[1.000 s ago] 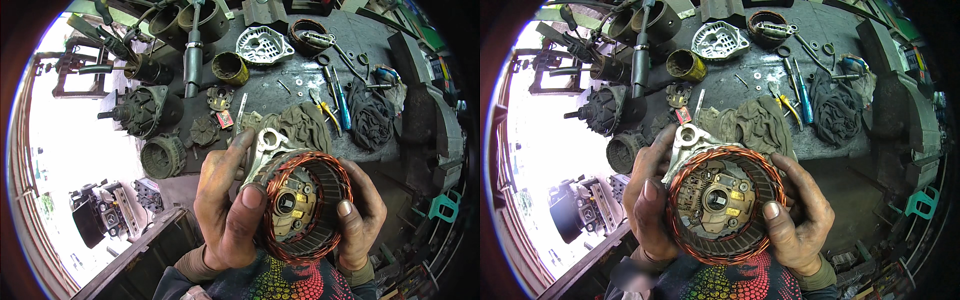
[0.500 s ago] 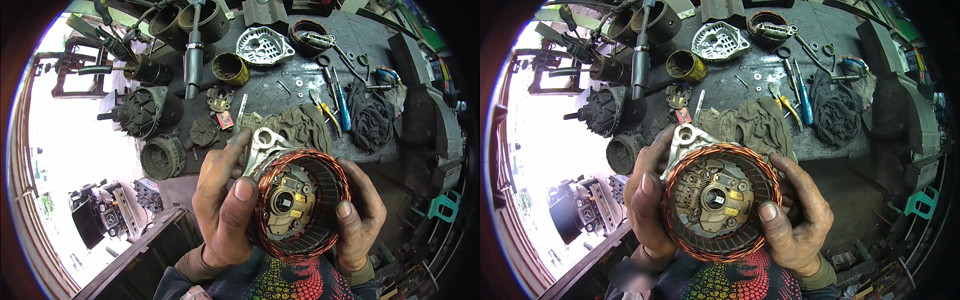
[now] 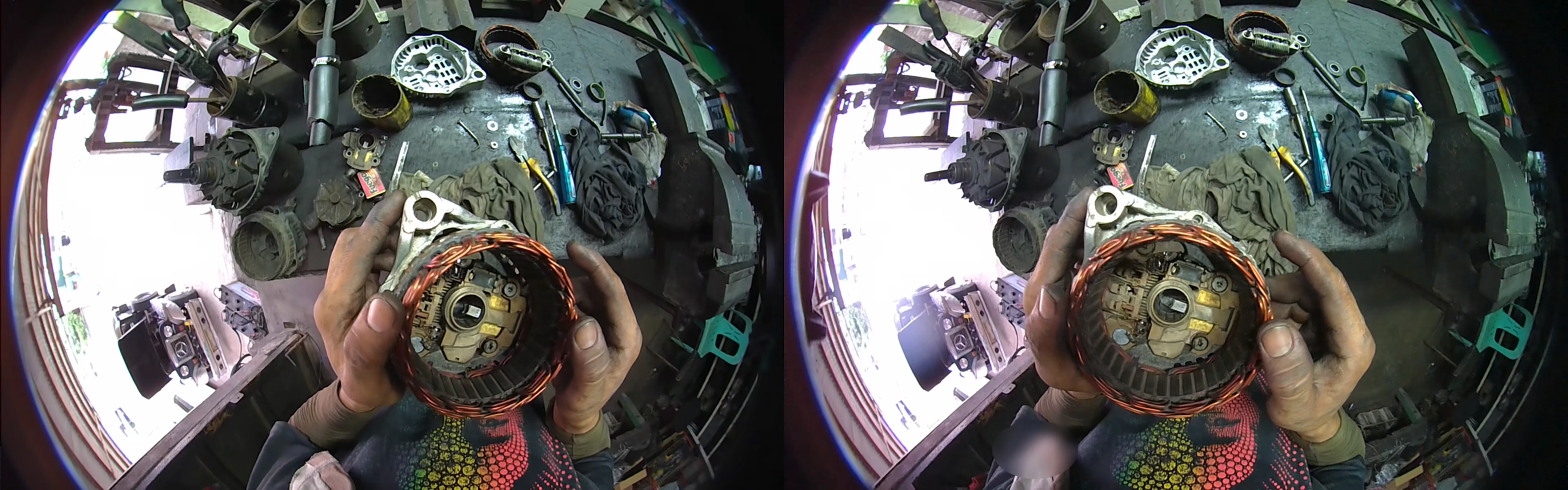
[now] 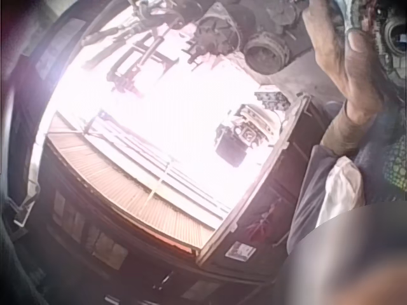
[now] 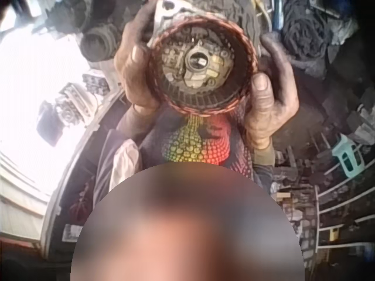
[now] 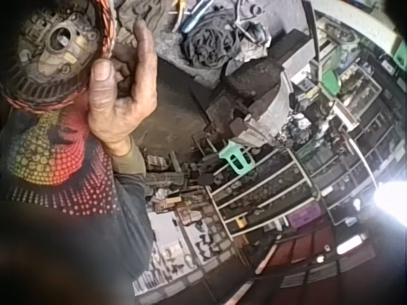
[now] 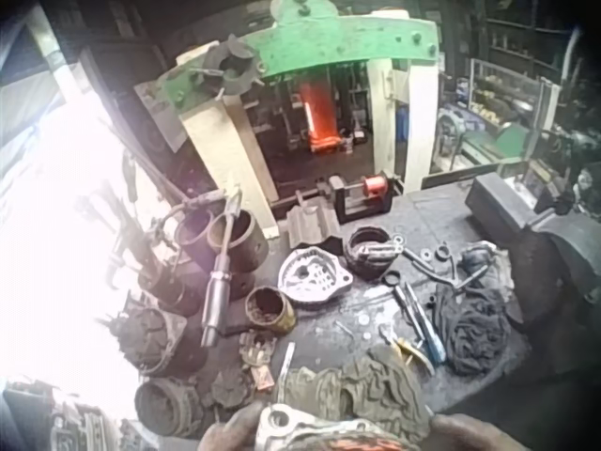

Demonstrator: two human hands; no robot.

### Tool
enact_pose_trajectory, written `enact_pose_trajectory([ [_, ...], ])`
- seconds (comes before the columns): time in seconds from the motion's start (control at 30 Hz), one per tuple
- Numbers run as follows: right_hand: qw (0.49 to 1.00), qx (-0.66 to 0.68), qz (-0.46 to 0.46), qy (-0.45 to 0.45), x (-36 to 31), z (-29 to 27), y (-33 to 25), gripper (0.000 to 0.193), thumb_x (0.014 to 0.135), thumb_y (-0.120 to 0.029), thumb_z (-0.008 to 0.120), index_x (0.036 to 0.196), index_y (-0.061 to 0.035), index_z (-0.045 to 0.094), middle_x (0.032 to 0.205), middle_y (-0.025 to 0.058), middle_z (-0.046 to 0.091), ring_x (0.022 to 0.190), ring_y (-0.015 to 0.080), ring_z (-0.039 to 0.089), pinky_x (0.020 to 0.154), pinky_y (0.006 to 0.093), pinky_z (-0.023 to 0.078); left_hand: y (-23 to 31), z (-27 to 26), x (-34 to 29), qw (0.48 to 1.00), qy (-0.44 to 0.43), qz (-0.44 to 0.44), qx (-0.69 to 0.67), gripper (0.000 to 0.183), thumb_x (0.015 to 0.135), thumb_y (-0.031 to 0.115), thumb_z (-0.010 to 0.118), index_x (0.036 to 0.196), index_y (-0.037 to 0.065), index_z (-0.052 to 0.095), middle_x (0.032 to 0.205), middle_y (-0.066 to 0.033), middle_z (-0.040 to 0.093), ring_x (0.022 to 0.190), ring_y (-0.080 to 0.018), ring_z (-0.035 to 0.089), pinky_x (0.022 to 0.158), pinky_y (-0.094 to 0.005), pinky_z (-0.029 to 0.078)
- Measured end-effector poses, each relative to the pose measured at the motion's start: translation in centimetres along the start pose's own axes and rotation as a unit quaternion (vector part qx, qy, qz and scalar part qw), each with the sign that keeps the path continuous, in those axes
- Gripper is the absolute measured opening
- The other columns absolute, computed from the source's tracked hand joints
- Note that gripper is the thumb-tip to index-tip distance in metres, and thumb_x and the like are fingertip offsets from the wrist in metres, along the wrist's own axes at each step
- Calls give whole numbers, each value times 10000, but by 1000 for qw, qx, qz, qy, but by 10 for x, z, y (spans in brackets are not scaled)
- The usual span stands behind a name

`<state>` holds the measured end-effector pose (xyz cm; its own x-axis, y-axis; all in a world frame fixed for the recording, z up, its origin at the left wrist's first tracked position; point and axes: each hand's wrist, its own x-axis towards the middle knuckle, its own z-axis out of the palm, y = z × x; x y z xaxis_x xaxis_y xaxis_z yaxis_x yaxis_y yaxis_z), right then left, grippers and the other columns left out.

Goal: The person cleans and assembles an alternator stator and rotor on a workbench. They use a small brush and a rag to clean the stator, then insert the rotor and fit the housing halves together. The person handles the stator, rotor, and housing components by hand and with simple tools.

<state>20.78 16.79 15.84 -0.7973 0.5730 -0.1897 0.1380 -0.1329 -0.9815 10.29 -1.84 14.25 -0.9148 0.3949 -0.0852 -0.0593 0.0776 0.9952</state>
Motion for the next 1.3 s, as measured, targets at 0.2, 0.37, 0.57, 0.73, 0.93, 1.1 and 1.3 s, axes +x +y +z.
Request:
enact_pose_trajectory([
  [0.2,1000,-10,-16,-12,1,-1,3,788,943,-443,714,1445,134,524,1015,156,730,837,109,652,747,235,493,6,-2,-3,999,5,1,39,1063,973,747,441,1545,-143,339,1398,-310,589,1265,-359,652,1078,-463,542],
  [0.37,1000,-2,-26,-11,3,1,4,752,946,-397,694,1441,143,524,1018,166,732,858,121,664,772,238,493,10,2,-6,998,26,7,55,1081,966,776,441,1546,-133,357,1376,-264,610,1255,-333,658,1077,-447,538],
  [0.57,1000,2,-28,-8,4,2,7,729,935,-370,679,1423,153,536,986,153,734,801,91,624,741,227,459,12,-2,-6,994,17,23,103,1047,983,754,416,1538,-133,372,1360,-246,619,1242,-319,665,1058,-433,547],
  [0.73,1000,-5,-15,-18,6,-2,10,696,934,-361,667,1405,141,563,936,106,716,725,50,531,684,213,390,12,1,-3,996,19,8,82,996,1001,702,416,1517,-149,383,1328,-266,640,1210,-317,682,1042,-424,556],
  [0.93,1000,-7,10,-14,8,0,12,666,940,-343,654,1399,133,575,869,55,677,723,44,511,683,215,381,12,-1,1,996,12,-12,91,963,1000,665,442,1497,-159,411,1275,-260,673,1152,-297,700,1008,-398,561],
  [1.1,999,16,12,-25,11,-1,20,634,938,-312,649,1390,128,590,844,33,658,718,43,501,669,216,372,12,6,4,993,55,6,103,886,983,590,517,1458,-158,497,1208,-209,651,1073,-244,641,962,-356,505],
  [1.3,999,23,18,-35,12,0,25,617,935,-307,650,1366,131,609,813,4,635,673,29,464,607,208,328,15,7,6,992,68,15,103,799,969,501,579,1432,-150,550,1138,-163,616,1036,-213,566,953,-348,443],
])
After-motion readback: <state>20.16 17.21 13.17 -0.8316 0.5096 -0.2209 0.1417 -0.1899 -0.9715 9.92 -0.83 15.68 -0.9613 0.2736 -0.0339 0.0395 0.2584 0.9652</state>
